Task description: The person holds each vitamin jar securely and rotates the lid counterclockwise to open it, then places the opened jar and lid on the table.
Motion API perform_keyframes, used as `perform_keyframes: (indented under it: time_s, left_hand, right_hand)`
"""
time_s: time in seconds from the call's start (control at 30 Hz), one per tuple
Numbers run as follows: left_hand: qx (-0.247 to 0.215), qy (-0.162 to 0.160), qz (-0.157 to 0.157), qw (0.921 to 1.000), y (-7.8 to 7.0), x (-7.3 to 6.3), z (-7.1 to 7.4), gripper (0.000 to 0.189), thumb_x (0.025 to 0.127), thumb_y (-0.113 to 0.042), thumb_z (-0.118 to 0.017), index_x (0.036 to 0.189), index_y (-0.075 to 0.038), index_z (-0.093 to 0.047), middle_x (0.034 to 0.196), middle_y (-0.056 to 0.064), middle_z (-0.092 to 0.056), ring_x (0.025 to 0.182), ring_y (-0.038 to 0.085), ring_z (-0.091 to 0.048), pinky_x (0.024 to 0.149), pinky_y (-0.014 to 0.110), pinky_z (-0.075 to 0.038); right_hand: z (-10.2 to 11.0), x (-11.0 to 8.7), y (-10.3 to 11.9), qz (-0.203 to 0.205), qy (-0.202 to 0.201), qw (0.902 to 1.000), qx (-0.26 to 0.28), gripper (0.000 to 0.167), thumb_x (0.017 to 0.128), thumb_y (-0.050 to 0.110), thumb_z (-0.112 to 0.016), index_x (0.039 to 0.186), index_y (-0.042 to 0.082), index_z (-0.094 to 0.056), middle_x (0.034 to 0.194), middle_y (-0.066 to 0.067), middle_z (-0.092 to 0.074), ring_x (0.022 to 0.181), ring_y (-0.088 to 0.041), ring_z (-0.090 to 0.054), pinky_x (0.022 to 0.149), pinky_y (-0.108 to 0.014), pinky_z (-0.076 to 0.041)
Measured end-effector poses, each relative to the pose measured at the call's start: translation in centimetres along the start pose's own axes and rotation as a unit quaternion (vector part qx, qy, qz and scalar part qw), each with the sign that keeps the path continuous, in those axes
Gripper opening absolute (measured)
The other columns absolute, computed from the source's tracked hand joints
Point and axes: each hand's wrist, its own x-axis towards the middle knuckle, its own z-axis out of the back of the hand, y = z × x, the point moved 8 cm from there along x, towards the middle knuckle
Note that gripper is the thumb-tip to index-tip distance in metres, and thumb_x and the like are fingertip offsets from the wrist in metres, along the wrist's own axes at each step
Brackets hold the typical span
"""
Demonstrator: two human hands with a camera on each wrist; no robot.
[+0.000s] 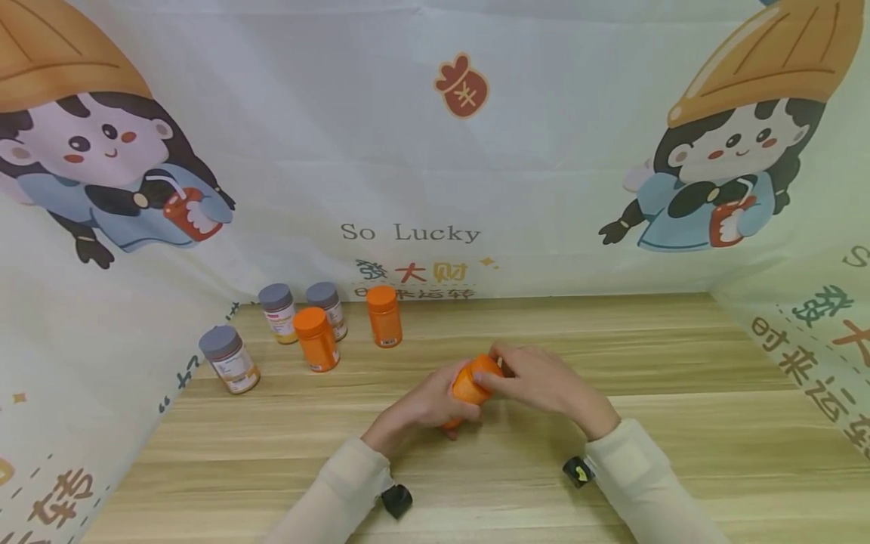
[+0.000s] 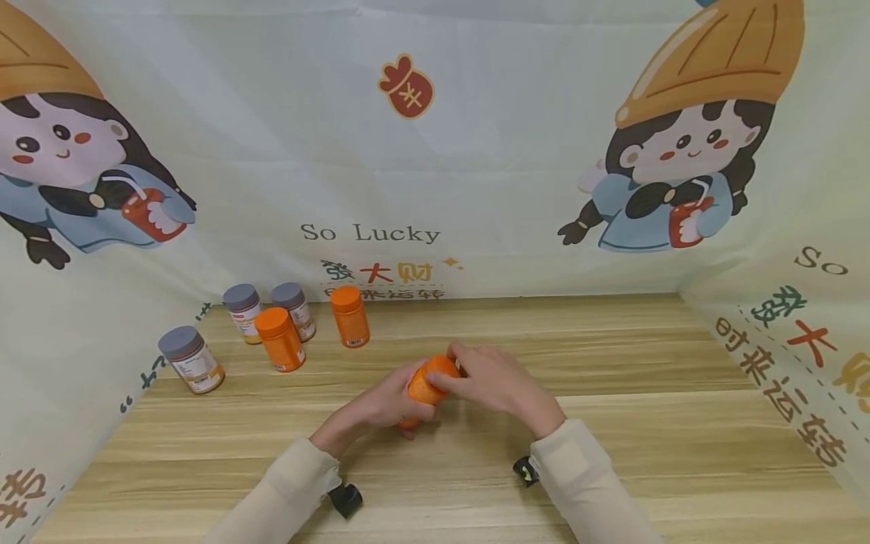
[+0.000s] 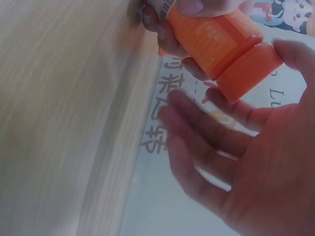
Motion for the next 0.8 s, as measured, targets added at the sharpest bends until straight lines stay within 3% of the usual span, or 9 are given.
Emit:
perform_keyframes:
  time_s: [0.57, 0.8]
  left_hand:
    - [0.009, -0.006, 0.001, 0.9999, 0.1, 0.16, 0.04, 0.057, 0.078, 0.003, -0.072, 0.13, -0.014, -0.058, 0.093, 0.006, -0.056, 0.063, 0.018, -0.055, 0.044, 0.03, -0.055]
    - [0.008, -0.002, -0.002, 1.0, 0.02, 0.09, 0.07, 0.058, 0.078, 0.003, -0.072, 0.132, -0.013, -0.057, 0.095, 0.007, -0.056, 0.063, 0.018, -0.055, 0.044, 0.03, -0.055]
  right_hand:
    - [0.33, -0.25, -0.38, -0.022, 0.004, 0.9997, -0.006, 0.045, 0.1, 0.065, -0.05, 0.088, 0.022, -0.06, 0.073, 0.006, -0.055, 0.066, -0.012, -0.051, 0.056, -0.028, -0.039]
    - [0.34, -0.26, -0.45, -0.023, 0.011, 0.9996, 0.008, 0.044, 0.098, 0.065, -0.053, 0.095, 0.022, -0.062, 0.075, 0.005, -0.059, 0.066, -0.012, -0.052, 0.056, -0.028, -0.04]
